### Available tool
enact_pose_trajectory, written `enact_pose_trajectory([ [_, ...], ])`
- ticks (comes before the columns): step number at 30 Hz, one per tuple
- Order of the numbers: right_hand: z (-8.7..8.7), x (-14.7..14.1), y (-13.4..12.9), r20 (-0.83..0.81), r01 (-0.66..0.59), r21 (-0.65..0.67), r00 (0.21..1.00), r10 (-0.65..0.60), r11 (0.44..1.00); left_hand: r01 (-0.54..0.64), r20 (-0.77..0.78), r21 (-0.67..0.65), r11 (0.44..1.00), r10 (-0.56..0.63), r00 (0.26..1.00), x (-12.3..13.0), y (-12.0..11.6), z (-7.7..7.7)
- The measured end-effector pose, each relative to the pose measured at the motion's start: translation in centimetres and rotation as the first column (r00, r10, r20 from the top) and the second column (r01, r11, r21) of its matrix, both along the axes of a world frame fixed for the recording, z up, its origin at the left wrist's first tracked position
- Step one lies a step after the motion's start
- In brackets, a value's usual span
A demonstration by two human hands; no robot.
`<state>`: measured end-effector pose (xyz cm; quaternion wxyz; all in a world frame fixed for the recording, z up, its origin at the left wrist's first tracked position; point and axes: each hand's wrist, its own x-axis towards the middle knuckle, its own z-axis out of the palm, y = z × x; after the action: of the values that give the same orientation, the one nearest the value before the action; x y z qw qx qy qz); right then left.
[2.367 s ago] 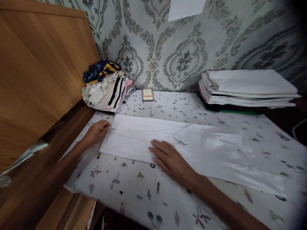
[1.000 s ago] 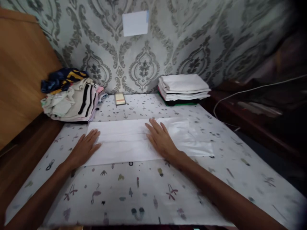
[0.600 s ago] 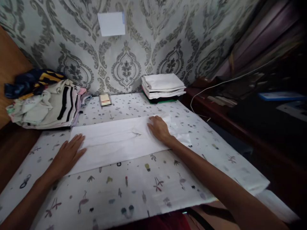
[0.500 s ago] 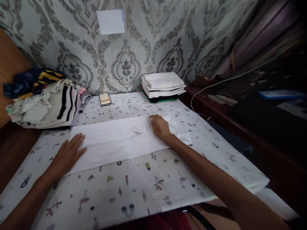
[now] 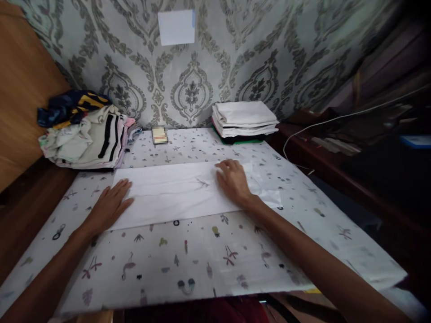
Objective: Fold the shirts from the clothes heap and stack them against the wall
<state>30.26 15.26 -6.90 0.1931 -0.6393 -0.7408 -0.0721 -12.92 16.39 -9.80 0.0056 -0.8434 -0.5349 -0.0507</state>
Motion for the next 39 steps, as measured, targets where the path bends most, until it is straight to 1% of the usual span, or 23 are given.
enact_pose_trajectory([
  [1,0.2,-0.9,-0.4,0.010,-0.130,0.003,0.992,0.129,0.992,-0.004,0.003,-0.007,1.000,0.004,1.000,0.0,0.0,0.1],
  [2,0.3,-1.8,-0.8,0.024,-0.244,-0.010,0.969,0.244,0.970,-0.008,0.006,-0.012,1.000,0.008,1.000,0.0,-0.1,0.1],
  [3,0.4,-2.6,-1.1,0.037,-0.325,-0.035,0.945,0.326,0.945,-0.010,0.009,-0.016,1.000,0.010,1.000,0.0,-0.1,0.2],
  [4,0.4,-3.3,-1.3,0.045,-0.367,-0.061,0.928,0.369,0.928,-0.012,0.010,-0.017,1.000,0.012,1.000,0.1,-0.2,0.3],
  [6,0.3,-4.1,-1.4,0.036,-0.374,-0.106,0.925,0.379,0.922,-0.009,0.010,-0.017,1.000,0.010,1.000,0.1,-0.2,0.3],
  [9,0.0,-4.1,-1.4,0.002,-0.354,-0.138,0.934,0.358,0.925,-0.001,0.010,-0.012,1.000,0.002,1.000,0.1,-0.3,0.4],
  [14,-0.3,-3.3,-1.2,0.002,-0.346,-0.116,0.937,0.348,0.931,-0.002,0.006,-0.002,1.000,0.002,1.000,0.2,-0.2,0.3],
  [16,-0.2,-3.7,-1.3,0.008,-0.353,-0.095,0.935,0.356,0.931,-0.005,0.005,-0.002,1.000,0.005,1.000,0.3,-0.2,0.3],
  [17,-0.1,-4.2,-1.3,0.006,-0.378,-0.085,0.925,0.380,0.922,-0.006,0.006,-0.004,1.000,0.006,1.000,0.3,-0.2,0.3],
  [18,0.0,-4.9,-1.5,-0.001,-0.419,-0.080,0.907,0.420,0.904,-0.006,0.007,-0.008,1.000,0.006,1.000,0.3,-0.3,0.3],
  [20,0.2,-6.8,-1.9,-0.024,-0.528,-0.093,0.849,0.528,0.844,-0.010,0.012,-0.026,1.000,0.010,1.000,0.4,-0.4,0.4],
  [23,0.0,-9.7,-3.1,-0.063,-0.684,-0.178,0.726,0.685,0.708,-0.018,0.025,-0.041,0.999,0.019,0.999,0.5,-0.3,0.5],
  [25,-0.5,-11.0,-4.0,-0.081,-0.747,-0.244,0.651,0.755,0.618,-0.027,0.036,-0.050,0.998,0.028,0.999,0.3,0.0,0.6],
  [26,-0.8,-11.3,-4.3,-0.086,-0.765,-0.260,0.626,0.775,0.589,-0.037,0.043,-0.055,0.998,0.039,0.998,0.2,0.2,0.7],
  [27,-1.1,-11.4,-4.7,-0.088,-0.777,-0.261,0.610,0.788,0.573,-0.053,0.052,-0.061,0.997,0.056,0.997,0.0,0.5,0.9],
  [30,-1.6,-10.9,-5.3,-0.094,-0.798,-0.209,0.591,0.801,0.565,-0.114,0.118,-0.055,0.992,0.120,0.986,-0.9,1.1,1.3],
  [32,-1.6,-10.4,-5.5,-0.097,-0.808,-0.179,0.582,0.807,0.561,-0.136,0.215,-0.040,0.990,0.141,0.966,-1.7,1.4,1.7],
  [34,-1.3,-10.3,-5.7,-0.101,-0.812,-0.183,0.576,0.811,0.554,-0.180,0.338,-0.029,0.983,0.179,0.924,-2.4,1.8,2.2],
  [36,-0.8,-10.9,-5.7,-0.123,-0.812,-0.208,0.575,0.809,0.545,-0.278,0.411,-0.070,0.958,0.282,0.867,-2.8,2.5,2.8],
  [37,-0.6,-11.5,-5.7,-0.143,-0.812,-0.218,0.575,0.806,0.541,-0.338,0.407,-0.113,0.935,0.353,0.842,-2.9,3.1,3.2],
  [39,0.1,-13.4,-5.4,-0.187,-0.812,-0.215,0.580,0.793,0.543,-0.432,0.347,-0.193,0.881,0.474,0.809,-2.8,4.5,3.8],
])
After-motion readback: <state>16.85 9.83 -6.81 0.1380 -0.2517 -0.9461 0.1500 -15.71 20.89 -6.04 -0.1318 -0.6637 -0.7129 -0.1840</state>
